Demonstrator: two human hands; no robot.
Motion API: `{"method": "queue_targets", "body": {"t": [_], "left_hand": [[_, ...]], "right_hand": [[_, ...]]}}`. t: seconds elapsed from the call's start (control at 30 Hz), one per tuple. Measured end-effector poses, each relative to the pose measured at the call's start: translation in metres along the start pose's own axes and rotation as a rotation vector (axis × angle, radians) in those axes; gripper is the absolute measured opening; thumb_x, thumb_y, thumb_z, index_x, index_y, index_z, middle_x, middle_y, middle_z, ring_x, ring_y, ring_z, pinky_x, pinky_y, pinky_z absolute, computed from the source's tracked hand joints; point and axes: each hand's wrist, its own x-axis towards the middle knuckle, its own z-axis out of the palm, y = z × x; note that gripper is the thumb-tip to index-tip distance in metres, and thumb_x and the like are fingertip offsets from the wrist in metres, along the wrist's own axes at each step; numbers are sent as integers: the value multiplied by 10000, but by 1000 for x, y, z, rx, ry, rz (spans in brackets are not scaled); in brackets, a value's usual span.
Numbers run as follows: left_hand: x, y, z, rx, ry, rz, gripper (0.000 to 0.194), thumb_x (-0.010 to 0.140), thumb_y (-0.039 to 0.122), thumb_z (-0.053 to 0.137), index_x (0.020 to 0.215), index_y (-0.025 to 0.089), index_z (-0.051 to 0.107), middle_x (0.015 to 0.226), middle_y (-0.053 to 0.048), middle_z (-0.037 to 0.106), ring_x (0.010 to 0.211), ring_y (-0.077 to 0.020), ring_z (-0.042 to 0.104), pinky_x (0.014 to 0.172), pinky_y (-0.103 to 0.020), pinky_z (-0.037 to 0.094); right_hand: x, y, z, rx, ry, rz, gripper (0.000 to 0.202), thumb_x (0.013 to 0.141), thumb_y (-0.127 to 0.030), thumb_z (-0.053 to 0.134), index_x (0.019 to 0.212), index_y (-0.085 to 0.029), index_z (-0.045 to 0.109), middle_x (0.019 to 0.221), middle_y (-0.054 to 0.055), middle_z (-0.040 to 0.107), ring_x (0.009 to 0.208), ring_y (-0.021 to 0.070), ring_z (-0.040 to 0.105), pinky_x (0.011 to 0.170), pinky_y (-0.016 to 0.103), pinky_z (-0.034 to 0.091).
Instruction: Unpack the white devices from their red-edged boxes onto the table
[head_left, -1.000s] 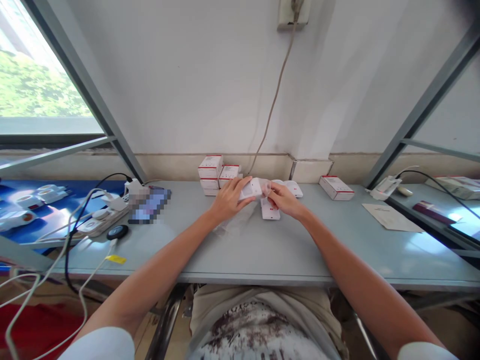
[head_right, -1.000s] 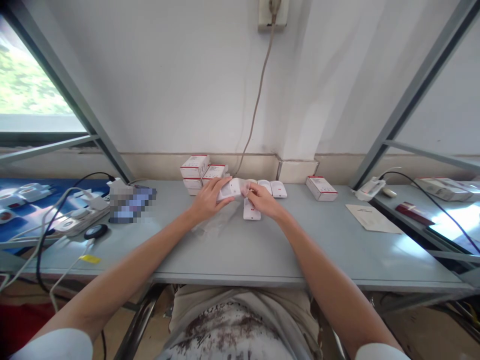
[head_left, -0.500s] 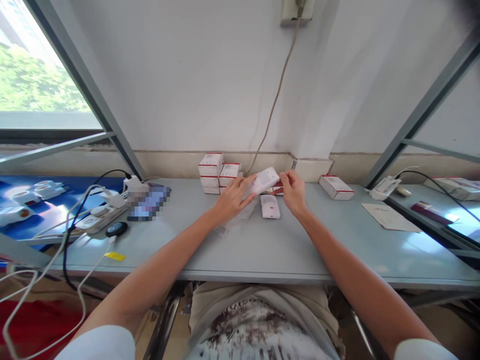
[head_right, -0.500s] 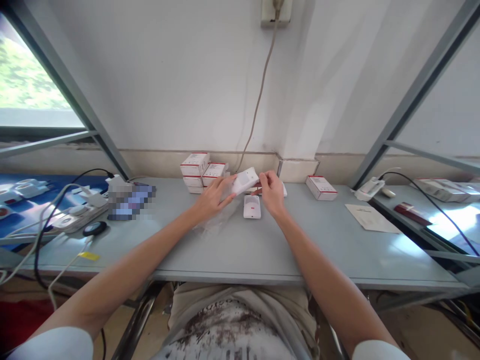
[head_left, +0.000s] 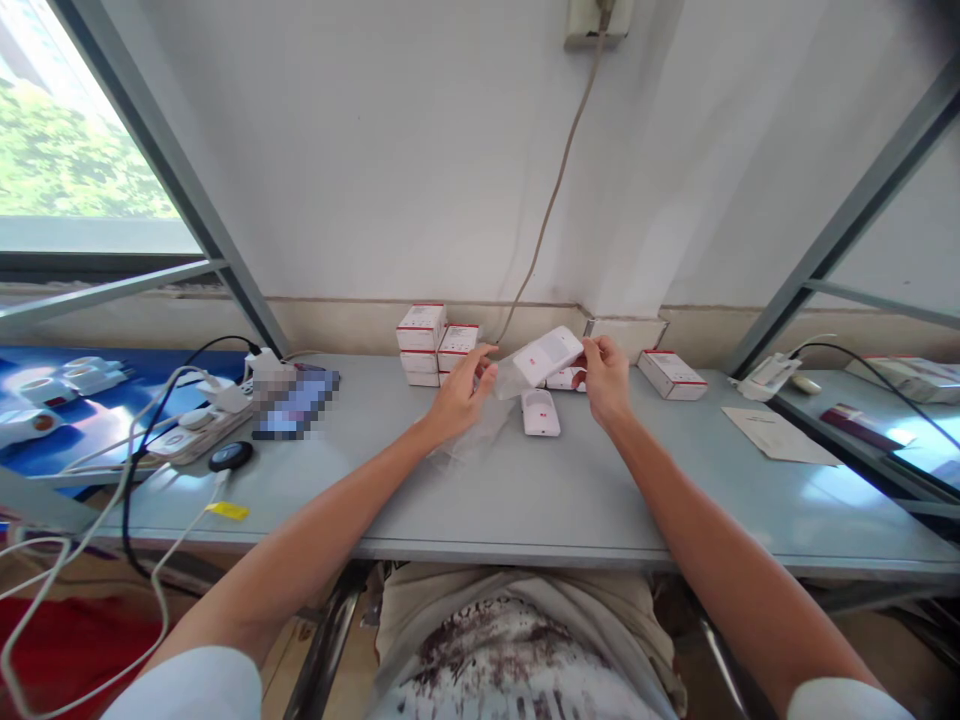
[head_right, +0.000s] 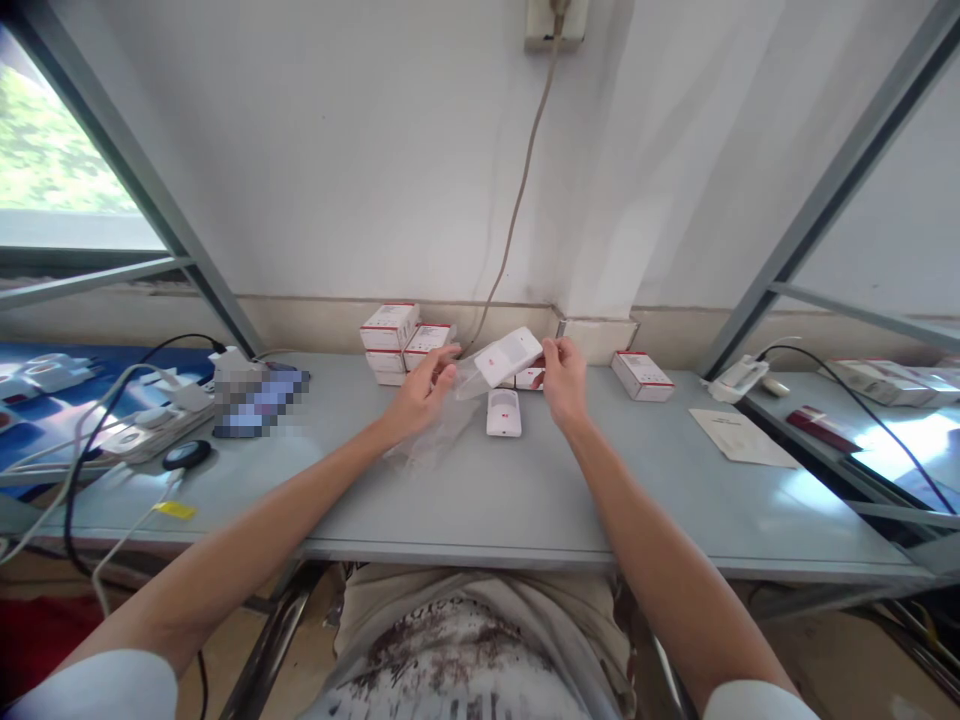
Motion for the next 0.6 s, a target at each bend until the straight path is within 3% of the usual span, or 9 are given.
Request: {"method": "queue_targets", "body": {"t": [0.13, 0.27, 0.37, 0.43, 0.6], "left_hand": [[2, 3, 5, -254, -22, -156, 634, 1075, 695, 536, 1475, 204, 560, 1118, -92, 716, 962, -216, 678, 833, -337, 530], [1, 3, 6, -332, -117, -256, 660, 1032, 739, 584, 1420, 205, 594, 835, -24, 655, 708, -178, 585, 640, -293, 420], [2, 3, 3, -258, -117, -270, 590, 1035, 721, 589, 1330, 212, 643, 665, 38, 510, 575, -144, 424, 564, -283, 288], [4, 5, -2, -188, -116, -248, 531, 1044, 679, 590, 1295, 217, 661, 632, 56, 443, 561, -139, 376, 567, -286, 270], [9, 14, -27, 16, -247, -278, 418, 1057, 564, 545, 1257, 223, 678, 668, 33, 539, 593, -160, 456, 596, -292, 336]], "right_hand": [[-10, 1, 8, -45, -143, 30, 487, 882, -656, 777, 774, -254, 525, 717, -8, 629, 641, 141, 620, 385, 214, 357], [-15, 4, 13, -52, -179, 28, 470, 896, -650, 765, 777, -251, 546, 718, -10, 640, 618, 127, 582, 402, 213, 344], [-11, 6, 11, -44, -103, 24, 485, 892, -672, 760, 787, -252, 542, 729, -7, 653, 635, 134, 610, 412, 210, 373], [-5, 5, 7, -11, -6, 17, 483, 893, -677, 752, 806, -252, 540, 755, -4, 671, 670, 144, 656, 430, 206, 422], [12, 4, -7, 107, 224, 93, 409, 926, -602, 731, 857, -252, 532, 765, -33, 655, 644, 132, 684, 506, 221, 549]]}}
